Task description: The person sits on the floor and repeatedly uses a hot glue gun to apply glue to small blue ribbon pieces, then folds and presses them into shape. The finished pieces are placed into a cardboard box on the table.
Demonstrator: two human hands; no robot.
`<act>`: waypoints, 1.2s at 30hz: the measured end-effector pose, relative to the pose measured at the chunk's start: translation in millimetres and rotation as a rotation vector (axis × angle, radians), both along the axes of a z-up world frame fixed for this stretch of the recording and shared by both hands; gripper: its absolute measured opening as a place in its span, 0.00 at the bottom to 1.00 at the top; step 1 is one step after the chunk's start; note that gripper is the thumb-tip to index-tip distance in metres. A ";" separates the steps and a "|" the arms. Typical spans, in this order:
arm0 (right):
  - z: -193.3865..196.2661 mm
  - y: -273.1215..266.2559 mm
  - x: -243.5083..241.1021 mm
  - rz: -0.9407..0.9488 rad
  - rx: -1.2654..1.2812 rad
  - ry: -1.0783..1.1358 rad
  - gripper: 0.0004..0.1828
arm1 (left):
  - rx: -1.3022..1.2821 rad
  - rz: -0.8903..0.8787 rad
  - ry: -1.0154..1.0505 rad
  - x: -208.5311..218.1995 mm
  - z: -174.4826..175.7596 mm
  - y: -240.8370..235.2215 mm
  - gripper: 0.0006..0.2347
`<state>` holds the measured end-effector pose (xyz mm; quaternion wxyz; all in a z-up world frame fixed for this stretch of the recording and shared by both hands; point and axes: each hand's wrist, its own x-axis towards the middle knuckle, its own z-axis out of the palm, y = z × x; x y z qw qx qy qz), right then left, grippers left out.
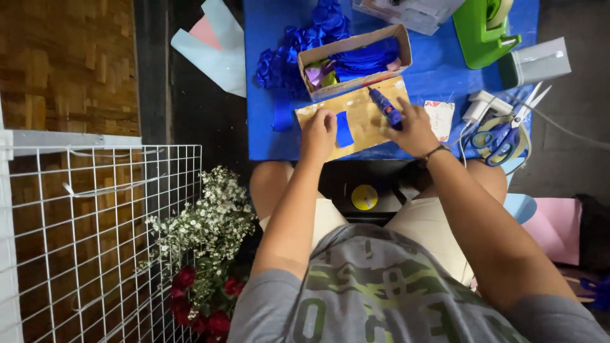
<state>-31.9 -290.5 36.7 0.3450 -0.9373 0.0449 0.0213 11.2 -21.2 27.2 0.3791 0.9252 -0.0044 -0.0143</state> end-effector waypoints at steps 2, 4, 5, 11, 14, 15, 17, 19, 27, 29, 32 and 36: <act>33.2 -0.9 -5.1 -0.006 0.033 0.065 0.57 | -0.154 -0.020 0.174 8.0 11.6 4.8 0.04; 80.4 5.6 -12.7 0.016 0.115 0.021 0.65 | -0.223 -0.138 0.278 18.8 21.6 14.2 0.04; 86.0 7.6 -15.2 0.016 0.118 0.024 0.65 | -0.221 -0.137 0.282 21.9 33.0 17.4 0.04; 105.9 48.5 -20.7 0.120 0.017 -0.568 0.23 | -0.110 -0.379 0.331 27.9 96.8 16.1 0.05; 89.6 79.4 -8.0 0.091 0.187 -0.200 0.10 | -0.097 -0.408 0.370 24.5 115.7 11.6 0.05; 83.1 85.9 -1.0 0.074 0.237 0.011 0.14 | -0.115 -0.428 0.384 23.6 122.7 12.2 0.06; 61.8 91.7 10.0 0.059 0.285 0.223 0.19 | -0.135 -0.446 0.398 22.0 124.1 14.5 0.06; 32.0 89.3 17.6 0.045 0.298 0.280 0.10 | -0.157 -0.446 0.379 20.7 112.7 17.1 0.06; -1.0 83.5 19.1 0.029 0.220 0.176 0.10 | 0.111 -0.469 -0.185 17.2 8.6 33.0 0.05; -7.5 85.2 18.1 0.051 0.177 0.141 0.11 | 0.248 -0.474 -0.260 12.5 -13.5 36.6 0.06; -8.5 86.0 12.4 0.158 0.040 -0.047 0.10 | 0.319 -0.461 -0.199 4.9 -11.8 38.3 0.08; -17.0 76.8 5.1 0.344 -0.159 -0.236 0.07 | 0.354 -0.481 -0.146 4.1 -7.0 39.1 0.10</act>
